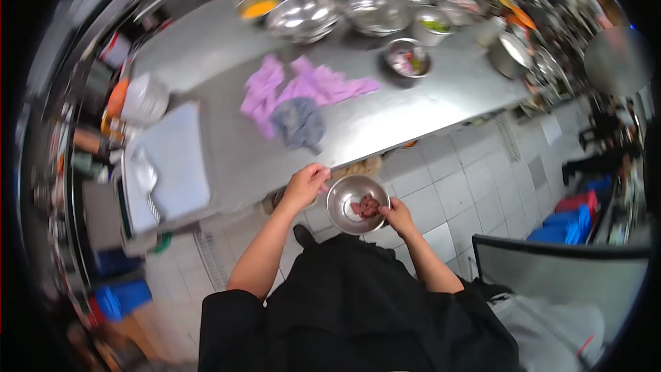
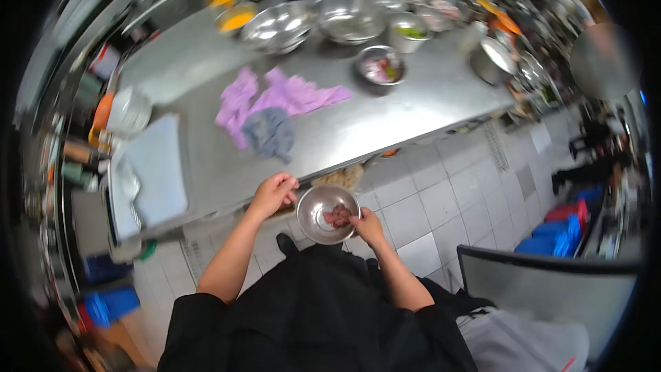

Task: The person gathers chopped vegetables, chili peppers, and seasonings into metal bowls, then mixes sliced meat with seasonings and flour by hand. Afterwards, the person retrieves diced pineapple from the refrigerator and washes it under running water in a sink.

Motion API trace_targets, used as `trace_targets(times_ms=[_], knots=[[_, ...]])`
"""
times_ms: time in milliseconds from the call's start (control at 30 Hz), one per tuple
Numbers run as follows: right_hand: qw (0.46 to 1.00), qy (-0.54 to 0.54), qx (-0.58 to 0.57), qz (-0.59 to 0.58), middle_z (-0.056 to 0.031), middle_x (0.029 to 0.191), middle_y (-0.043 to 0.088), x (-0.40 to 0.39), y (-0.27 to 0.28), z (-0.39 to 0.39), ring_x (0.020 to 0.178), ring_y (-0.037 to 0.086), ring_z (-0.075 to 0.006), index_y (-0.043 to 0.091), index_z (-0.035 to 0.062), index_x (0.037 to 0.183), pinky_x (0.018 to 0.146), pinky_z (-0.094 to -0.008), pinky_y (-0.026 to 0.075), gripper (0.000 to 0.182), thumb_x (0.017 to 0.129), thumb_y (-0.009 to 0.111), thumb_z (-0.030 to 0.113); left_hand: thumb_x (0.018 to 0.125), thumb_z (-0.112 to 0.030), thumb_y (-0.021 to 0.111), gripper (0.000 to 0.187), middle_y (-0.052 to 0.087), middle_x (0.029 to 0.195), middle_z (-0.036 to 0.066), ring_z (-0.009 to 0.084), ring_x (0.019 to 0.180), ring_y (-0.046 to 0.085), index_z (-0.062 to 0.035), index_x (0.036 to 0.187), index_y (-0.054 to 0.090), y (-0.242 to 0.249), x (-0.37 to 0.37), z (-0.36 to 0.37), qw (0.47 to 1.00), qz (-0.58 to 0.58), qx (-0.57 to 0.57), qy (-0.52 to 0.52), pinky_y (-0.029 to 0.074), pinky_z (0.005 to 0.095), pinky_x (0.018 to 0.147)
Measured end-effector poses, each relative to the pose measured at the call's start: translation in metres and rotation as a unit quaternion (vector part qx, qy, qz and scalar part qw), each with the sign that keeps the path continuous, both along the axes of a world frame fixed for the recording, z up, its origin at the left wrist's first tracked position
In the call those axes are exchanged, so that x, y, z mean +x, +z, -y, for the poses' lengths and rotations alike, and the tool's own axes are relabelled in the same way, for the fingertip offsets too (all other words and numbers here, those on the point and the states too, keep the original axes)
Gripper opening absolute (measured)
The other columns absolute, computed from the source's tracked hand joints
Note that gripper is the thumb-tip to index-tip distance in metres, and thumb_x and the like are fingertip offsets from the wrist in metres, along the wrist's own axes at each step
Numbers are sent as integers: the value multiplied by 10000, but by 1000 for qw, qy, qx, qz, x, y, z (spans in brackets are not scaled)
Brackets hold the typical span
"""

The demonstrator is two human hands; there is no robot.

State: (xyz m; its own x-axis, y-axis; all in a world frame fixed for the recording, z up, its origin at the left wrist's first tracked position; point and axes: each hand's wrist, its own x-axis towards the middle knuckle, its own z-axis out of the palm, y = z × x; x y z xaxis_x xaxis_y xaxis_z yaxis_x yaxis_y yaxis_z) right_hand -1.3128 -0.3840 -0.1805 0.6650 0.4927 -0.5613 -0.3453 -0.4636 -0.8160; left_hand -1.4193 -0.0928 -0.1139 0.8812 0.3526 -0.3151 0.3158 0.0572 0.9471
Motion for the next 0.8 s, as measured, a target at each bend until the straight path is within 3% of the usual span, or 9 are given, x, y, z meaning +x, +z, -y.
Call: trace_targets(times_ms=[100,200,333,433,533,667,700,800], knots=[[993,112,28,10,-94,797,655,-16,7,-53,614,630,-169,611,-26,1021,534,-305,528,244,844,632,142,977,-373,548,378,674,930,68,138,683,654,-15,1084,610,-8,-115,3,988,-111,62,93,521,287,589],[972,228,54,4,-93,784,655,-48,11,-123,613,636,-166,616,-35,1017,518,-305,534,245,856,639,147,980,-395,538,405,665,943,76,133,671,648,-10,1088,604,-20,-215,9,968,-149,-4,200,519,275,581],[942,323,87,12,-78,769,633,-138,44,-203,611,615,-146,632,-27,981,514,-305,522,221,856,641,155,980,-341,568,358,644,927,82,136,695,657,5,1071,590,-9,-317,26,935,-45,-64,347,526,260,583],[910,403,98,11,-72,766,619,-203,49,-254,619,597,-147,637,-20,962,510,-303,516,220,859,643,174,970,-280,595,293,634,889,86,155,717,668,10,999,574,19,-379,25,898,-45,-66,433,559,288,621],[866,481,127,45,-76,784,616,-290,40,-303,641,590,-155,612,-2,966,520,-314,531,240,898,644,226,957,-223,599,235,634,850,93,173,724,672,10,957,565,15,-466,8,860,-25,-72,505,581,308,652],[838,483,88,-237,-125,925,623,-414,80,-365,739,660,-219,530,28,1085,554,-337,552,346,991,547,360,946,-176,584,180,638,830,83,182,704,693,2,940,563,37,-590,-33,803,-18,-54,593,571,305,649],[805,524,102,-259,-151,1018,616,-433,71,-376,770,680,-253,470,21,1175,558,-336,558,386,1002,520,362,945,-179,587,179,637,828,80,181,707,696,-4,918,557,41,-610,-44,795,-15,-36,606,563,302,646],[770,567,89,-279,-184,1069,607,-503,87,-407,777,681,-250,433,15,1219,560,-332,565,402,1008,510,349,943,-187,597,194,626,839,77,177,712,698,-12,882,543,42,-665,-77,774,-7,-5,633,549,297,640]])
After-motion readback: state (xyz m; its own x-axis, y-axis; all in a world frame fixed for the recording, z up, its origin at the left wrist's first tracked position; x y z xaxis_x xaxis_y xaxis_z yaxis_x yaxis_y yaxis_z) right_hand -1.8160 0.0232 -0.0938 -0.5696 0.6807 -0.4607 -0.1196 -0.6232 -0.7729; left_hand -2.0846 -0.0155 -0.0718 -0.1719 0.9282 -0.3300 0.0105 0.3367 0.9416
